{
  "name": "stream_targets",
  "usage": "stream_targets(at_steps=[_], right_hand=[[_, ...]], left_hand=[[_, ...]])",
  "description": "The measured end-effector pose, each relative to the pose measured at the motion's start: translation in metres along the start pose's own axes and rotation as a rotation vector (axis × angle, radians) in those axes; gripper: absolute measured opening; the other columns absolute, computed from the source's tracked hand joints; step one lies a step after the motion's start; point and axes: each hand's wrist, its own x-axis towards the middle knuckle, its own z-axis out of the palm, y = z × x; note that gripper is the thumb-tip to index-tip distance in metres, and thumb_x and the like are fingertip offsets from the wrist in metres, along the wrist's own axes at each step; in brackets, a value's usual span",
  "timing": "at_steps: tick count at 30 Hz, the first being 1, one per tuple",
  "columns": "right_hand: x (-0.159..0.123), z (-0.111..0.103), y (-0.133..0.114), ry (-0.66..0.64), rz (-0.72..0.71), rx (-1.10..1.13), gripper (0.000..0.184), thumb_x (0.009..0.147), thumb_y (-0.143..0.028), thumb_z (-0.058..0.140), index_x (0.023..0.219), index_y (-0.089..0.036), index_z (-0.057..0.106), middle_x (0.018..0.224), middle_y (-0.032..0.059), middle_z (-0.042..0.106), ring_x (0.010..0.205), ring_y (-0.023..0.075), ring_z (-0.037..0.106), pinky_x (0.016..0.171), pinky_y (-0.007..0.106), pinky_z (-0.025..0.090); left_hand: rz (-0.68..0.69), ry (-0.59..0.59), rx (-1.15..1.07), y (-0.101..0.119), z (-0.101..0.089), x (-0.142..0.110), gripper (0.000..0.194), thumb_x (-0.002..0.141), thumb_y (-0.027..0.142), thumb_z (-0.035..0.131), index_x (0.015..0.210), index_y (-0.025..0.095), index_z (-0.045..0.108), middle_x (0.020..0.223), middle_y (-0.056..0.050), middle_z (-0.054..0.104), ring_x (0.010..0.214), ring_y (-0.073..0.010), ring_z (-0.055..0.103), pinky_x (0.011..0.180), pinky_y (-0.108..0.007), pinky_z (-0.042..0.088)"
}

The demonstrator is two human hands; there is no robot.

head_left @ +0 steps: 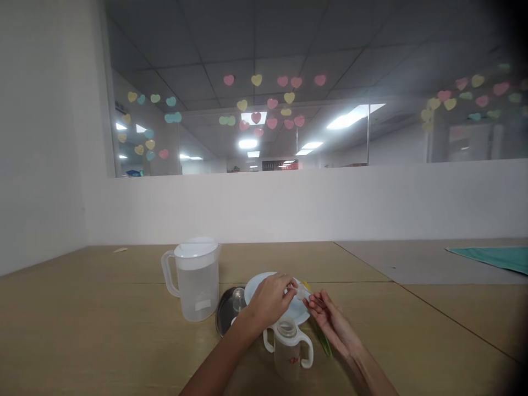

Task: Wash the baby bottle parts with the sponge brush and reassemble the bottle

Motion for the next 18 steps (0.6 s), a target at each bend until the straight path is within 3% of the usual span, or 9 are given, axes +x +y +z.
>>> stream_targets(at_steps=[7,18], right_hand=[[-0.0005,-0.0002,-0.0016,-0.021,0.011,-0.033,0.026,0.051,-0.032,0.083,0.060,-0.016,0.066,0.061,0.0006,0.067,0.061,0.0104,0.063,0.070,0.021,0.054],[-0.0026,0.0033,0.0048,-0.049,0.019,-0.048,0.020,0.057,-0.028,0.080,0.062,-0.015,0.065,0.062,0.0017,0.067,0.062,0.0107,0.064,0.063,0.018,0.055]], left_hand=[[0.018,0.019,-0.008,-0.0019,0.0016,0.0003,0.016,0.087,0.023,0.044,0.093,0.019,0.059,0.092,-0.002,0.064,0.083,-0.0156,0.056,0.075,-0.026,0.040],[0.036,0.035,-0.054,-0.0001,-0.0023,0.0002,0.018,0.088,0.022,0.043,0.095,0.019,0.060,0.096,-0.002,0.063,0.085,-0.0151,0.056,0.077,-0.026,0.041]])
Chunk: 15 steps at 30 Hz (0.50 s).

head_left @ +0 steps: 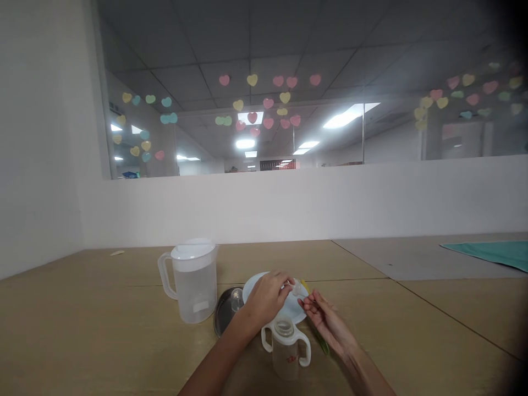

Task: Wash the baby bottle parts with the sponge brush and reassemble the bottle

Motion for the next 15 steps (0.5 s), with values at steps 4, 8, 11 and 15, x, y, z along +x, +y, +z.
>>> stream_targets(at_steps=[4,8,11,15], right_hand=[[0.0006,0.0019,-0.0012,0.066,-0.019,0.061,0.023,0.052,-0.027,0.083,0.061,-0.016,0.066,0.061,-0.0001,0.067,0.059,0.0087,0.063,0.061,0.016,0.054],[0.0019,0.0019,-0.0054,0.108,-0.055,0.170,0.027,0.046,-0.029,0.085,0.056,-0.017,0.063,0.054,-0.0035,0.064,0.053,0.0065,0.059,0.064,0.017,0.055],[0.0015,0.0028,-0.0040,0.081,-0.041,0.133,0.027,0.047,-0.029,0.085,0.057,-0.017,0.063,0.054,-0.0031,0.064,0.053,0.0067,0.059,0.061,0.016,0.054],[-0.0007,0.0047,0.0022,0.022,-0.005,0.026,0.025,0.052,-0.030,0.082,0.059,-0.015,0.064,0.058,-0.0004,0.065,0.058,0.0084,0.061,0.058,0.015,0.053]], left_hand=[[0.010,-0.037,0.019,0.0022,0.0003,-0.0001,0.019,0.088,0.024,0.043,0.096,0.020,0.060,0.095,-0.003,0.063,0.085,-0.0156,0.056,0.077,-0.026,0.041],[-0.006,-0.024,0.038,0.0040,-0.0002,0.0001,0.020,0.089,0.023,0.042,0.096,0.020,0.060,0.096,-0.003,0.063,0.087,-0.0160,0.056,0.078,-0.027,0.041],[-0.021,-0.011,0.032,0.0054,-0.0013,-0.0001,0.020,0.088,0.022,0.042,0.095,0.020,0.061,0.095,-0.003,0.063,0.086,-0.0155,0.056,0.077,-0.027,0.041],[-0.016,-0.021,0.042,0.0090,-0.0024,-0.0004,0.022,0.089,0.021,0.040,0.094,0.019,0.061,0.093,-0.003,0.062,0.084,-0.0148,0.055,0.078,-0.026,0.042]])
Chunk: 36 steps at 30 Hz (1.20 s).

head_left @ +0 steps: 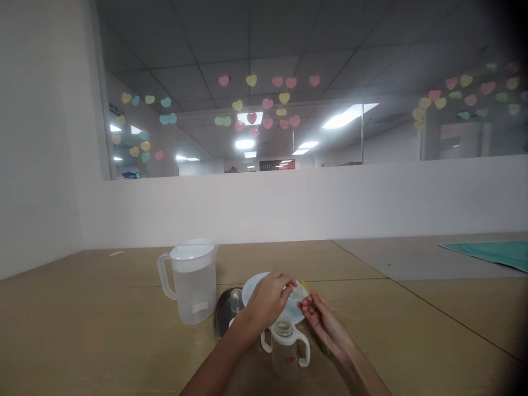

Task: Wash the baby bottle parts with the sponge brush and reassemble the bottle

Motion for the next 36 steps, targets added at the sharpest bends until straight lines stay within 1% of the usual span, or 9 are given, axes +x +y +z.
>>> stream_targets(at_steps=[6,11,16,20,24,29,33,36], right_hand=[[-0.0013,-0.0018,0.0014,-0.029,-0.017,0.028,0.025,0.055,-0.031,0.081,0.058,-0.016,0.062,0.056,-0.0022,0.063,0.055,0.0080,0.060,0.065,0.018,0.054],[-0.0001,-0.0028,-0.0005,-0.013,-0.033,0.000,0.020,0.060,-0.030,0.078,0.061,-0.018,0.063,0.059,-0.0022,0.064,0.056,0.0092,0.061,0.064,0.020,0.055],[-0.0008,-0.0020,-0.0016,-0.013,-0.008,0.005,0.024,0.053,-0.032,0.082,0.058,-0.017,0.064,0.057,-0.0016,0.064,0.056,0.0082,0.060,0.062,0.016,0.054],[-0.0017,-0.0018,-0.0012,-0.010,-0.014,0.014,0.024,0.052,-0.033,0.082,0.058,-0.017,0.065,0.058,-0.0017,0.065,0.056,0.0083,0.061,0.062,0.016,0.054],[-0.0014,-0.0020,-0.0010,-0.006,0.002,0.020,0.026,0.047,-0.031,0.084,0.058,-0.015,0.066,0.059,0.0000,0.066,0.059,0.0084,0.062,0.063,0.015,0.054],[-0.0029,-0.0027,-0.0016,-0.044,0.006,-0.001,0.023,0.050,-0.029,0.083,0.060,-0.015,0.068,0.062,0.0006,0.068,0.064,0.0090,0.063,0.069,0.015,0.054],[-0.0046,-0.0036,-0.0021,-0.036,0.015,-0.002,0.027,0.047,-0.021,0.085,0.068,-0.015,0.070,0.067,0.0022,0.070,0.069,0.0105,0.065,0.074,0.016,0.053],[-0.0040,-0.0051,-0.0021,-0.041,0.025,-0.013,0.026,0.048,-0.017,0.084,0.069,-0.015,0.070,0.069,0.0024,0.071,0.072,0.0119,0.066,0.075,0.017,0.054]], left_hand=[[0.006,-0.019,-0.004,0.0002,-0.0002,-0.0006,0.022,0.088,0.020,0.040,0.096,0.019,0.061,0.093,-0.003,0.063,0.083,-0.0150,0.056,0.077,-0.026,0.042],[0.035,-0.031,-0.028,-0.0005,0.0005,-0.0001,0.021,0.089,0.022,0.042,0.095,0.019,0.062,0.095,-0.003,0.064,0.087,-0.0155,0.056,0.078,-0.026,0.041],[0.029,-0.026,-0.025,0.0011,0.0004,-0.0001,0.023,0.090,0.023,0.040,0.095,0.019,0.062,0.096,-0.004,0.064,0.088,-0.0158,0.057,0.078,-0.027,0.041],[0.033,-0.032,-0.014,0.0004,-0.0003,-0.0002,0.023,0.090,0.024,0.040,0.096,0.019,0.062,0.096,-0.003,0.064,0.088,-0.0155,0.057,0.079,-0.026,0.041],[0.023,-0.032,-0.006,-0.0024,-0.0009,0.0004,0.022,0.089,0.023,0.041,0.097,0.019,0.062,0.097,-0.003,0.064,0.089,-0.0156,0.057,0.081,-0.027,0.041],[0.000,-0.025,-0.015,-0.0047,-0.0014,0.0005,0.022,0.089,0.022,0.041,0.096,0.019,0.062,0.097,-0.003,0.064,0.089,-0.0154,0.057,0.080,-0.026,0.042],[-0.001,-0.003,-0.021,-0.0042,-0.0023,0.0002,0.022,0.088,0.023,0.042,0.096,0.019,0.062,0.095,-0.004,0.065,0.088,-0.0160,0.057,0.079,-0.027,0.042],[-0.010,-0.005,-0.029,-0.0031,-0.0036,0.0002,0.022,0.088,0.022,0.043,0.095,0.019,0.063,0.095,-0.004,0.065,0.087,-0.0159,0.057,0.079,-0.027,0.042]])
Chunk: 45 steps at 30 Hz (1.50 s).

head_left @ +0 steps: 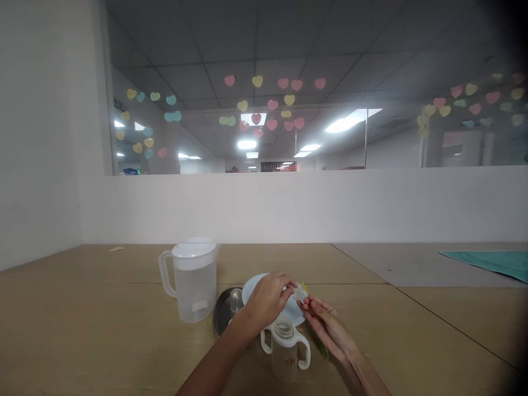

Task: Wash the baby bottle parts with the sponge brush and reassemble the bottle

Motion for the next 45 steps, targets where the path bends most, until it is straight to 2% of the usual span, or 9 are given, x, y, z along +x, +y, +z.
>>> stream_targets(at_steps=[5,11,19,25,31,36,38,41,45], right_hand=[[0.002,-0.002,0.001,-0.021,-0.009,-0.008,0.022,0.052,-0.015,0.081,0.070,-0.016,0.069,0.073,0.0030,0.070,0.076,0.0158,0.067,0.078,0.026,0.055],[0.004,-0.006,0.000,0.000,-0.050,-0.009,0.021,0.052,-0.016,0.081,0.068,-0.018,0.068,0.068,0.0009,0.069,0.070,0.0157,0.065,0.073,0.027,0.057],[0.007,-0.005,0.003,0.020,-0.065,0.014,0.020,0.052,-0.016,0.082,0.066,-0.019,0.069,0.065,-0.0032,0.068,0.059,0.0061,0.061,0.064,0.012,0.052],[0.005,-0.001,0.004,0.022,-0.059,0.002,0.023,0.049,-0.017,0.083,0.068,-0.018,0.069,0.066,-0.0032,0.068,0.054,0.0046,0.057,0.059,0.013,0.050],[-0.002,0.009,-0.006,-0.037,-0.003,0.045,0.032,0.055,-0.034,0.081,0.081,-0.018,0.070,0.068,-0.0017,0.067,0.053,0.0064,0.055,0.061,0.020,0.050],[0.000,0.008,-0.010,-0.036,0.037,0.022,0.034,0.056,-0.043,0.078,0.072,-0.015,0.067,0.066,0.0017,0.067,0.057,0.0101,0.059,0.058,0.022,0.048],[0.002,0.006,-0.006,-0.043,0.046,-0.074,0.037,0.060,-0.051,0.073,0.062,-0.014,0.064,0.059,0.0021,0.064,0.050,0.0092,0.055,0.048,0.020,0.043],[0.003,0.005,0.000,-0.039,-0.014,-0.181,0.050,0.067,-0.056,0.064,0.042,-0.016,0.047,0.038,-0.0035,0.046,0.032,0.0039,0.036,0.034,0.017,0.026],[-0.001,0.013,0.003,-0.065,-0.094,-0.164,0.056,0.074,-0.051,0.060,0.038,-0.019,0.032,0.030,-0.0083,0.027,0.029,0.0015,0.018,0.032,0.018,0.015]], left_hand=[[0.005,-0.004,0.002,0.000,-0.001,0.000,0.023,0.088,0.024,0.042,0.096,0.019,0.064,0.097,-0.004,0.065,0.090,-0.0165,0.056,0.081,-0.028,0.042],[0.013,-0.026,0.021,0.000,0.001,0.000,0.024,0.089,0.023,0.041,0.096,0.019,0.063,0.097,-0.004,0.065,0.090,-0.0163,0.057,0.080,-0.027,0.042],[0.089,-0.027,-0.031,0.005,0.007,0.000,0.022,0.089,0.025,0.044,0.095,0.021,0.065,0.095,-0.002,0.066,0.088,-0.0155,0.057,0.080,-0.026,0.041],[0.108,-0.011,-0.013,0.004,0.012,0.000,0.019,0.087,0.025,0.048,0.095,0.021,0.066,0.094,-0.001,0.066,0.088,-0.0150,0.057,0.082,-0.025,0.041],[0.073,0.001,-0.020,-0.004,0.013,0.001,0.020,0.087,0.025,0.049,0.096,0.022,0.067,0.095,-0.001,0.067,0.088,-0.0153,0.058,0.081,-0.026,0.041],[0.047,0.022,-0.052,-0.006,0.013,0.002,0.018,0.085,0.023,0.052,0.094,0.022,0.068,0.095,-0.001,0.068,0.088,-0.0153,0.059,0.080,-0.025,0.042],[0.049,0.018,-0.053,-0.005,0.013,0.002,0.018,0.085,0.023,0.053,0.094,0.022,0.068,0.094,-0.001,0.068,0.088,-0.0153,0.059,0.080,-0.025,0.042],[0.048,0.009,-0.059,-0.003,0.011,0.001,0.019,0.085,0.024,0.053,0.096,0.022,0.068,0.096,0.000,0.068,0.090,-0.0147,0.059,0.082,-0.025,0.042],[0.082,0.018,-0.051,-0.001,0.011,0.002,0.017,0.084,0.024,0.055,0.094,0.022,0.069,0.094,0.001,0.069,0.088,-0.0139,0.060,0.081,-0.024,0.042]])
